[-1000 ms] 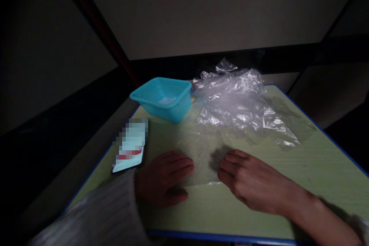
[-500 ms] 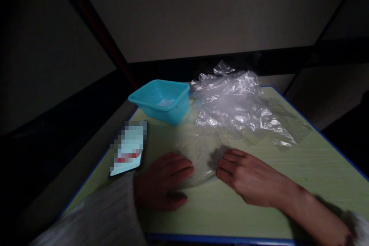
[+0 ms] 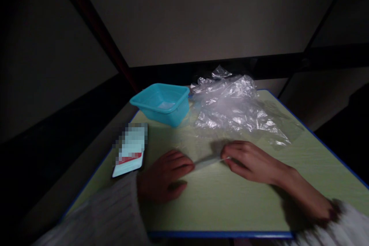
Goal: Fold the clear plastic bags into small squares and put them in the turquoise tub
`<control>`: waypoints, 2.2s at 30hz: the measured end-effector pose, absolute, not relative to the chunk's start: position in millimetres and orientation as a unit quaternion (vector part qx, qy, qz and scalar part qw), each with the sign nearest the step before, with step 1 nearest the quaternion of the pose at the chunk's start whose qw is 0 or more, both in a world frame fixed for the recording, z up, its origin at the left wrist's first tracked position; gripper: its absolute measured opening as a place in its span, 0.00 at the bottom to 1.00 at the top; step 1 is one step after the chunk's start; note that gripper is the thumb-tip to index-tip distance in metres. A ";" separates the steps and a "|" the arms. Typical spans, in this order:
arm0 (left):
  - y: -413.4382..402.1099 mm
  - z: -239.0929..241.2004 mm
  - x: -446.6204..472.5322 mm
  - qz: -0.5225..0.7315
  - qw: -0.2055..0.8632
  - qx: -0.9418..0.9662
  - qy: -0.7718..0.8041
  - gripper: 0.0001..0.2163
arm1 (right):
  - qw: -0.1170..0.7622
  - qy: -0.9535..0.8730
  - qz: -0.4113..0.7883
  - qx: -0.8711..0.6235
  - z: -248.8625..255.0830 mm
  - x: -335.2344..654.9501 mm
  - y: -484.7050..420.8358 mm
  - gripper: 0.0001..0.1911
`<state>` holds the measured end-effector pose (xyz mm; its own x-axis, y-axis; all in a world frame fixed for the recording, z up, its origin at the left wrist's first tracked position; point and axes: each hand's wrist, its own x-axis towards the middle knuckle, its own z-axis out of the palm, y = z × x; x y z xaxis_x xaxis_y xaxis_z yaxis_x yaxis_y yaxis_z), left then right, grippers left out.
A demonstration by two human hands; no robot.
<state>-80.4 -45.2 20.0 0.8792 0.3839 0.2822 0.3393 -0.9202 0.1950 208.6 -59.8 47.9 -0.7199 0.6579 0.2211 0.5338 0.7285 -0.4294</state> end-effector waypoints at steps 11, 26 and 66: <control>-34.8 14.9 -85.3 0.238 0.199 0.910 0.276 0.16 | 0.320 -0.795 0.284 -0.430 48.0 205.5 -55.8 0.11; -35.3 28.1 -73.1 0.251 0.751 0.523 0.316 0.21 | 0.425 -0.575 0.502 -0.487 40.6 191.3 -53.1 0.19; 3.6 23.0 -59.1 0.185 0.562 0.691 0.415 0.15 | 0.267 -0.719 0.504 -0.398 7.7 191.0 -35.7 0.12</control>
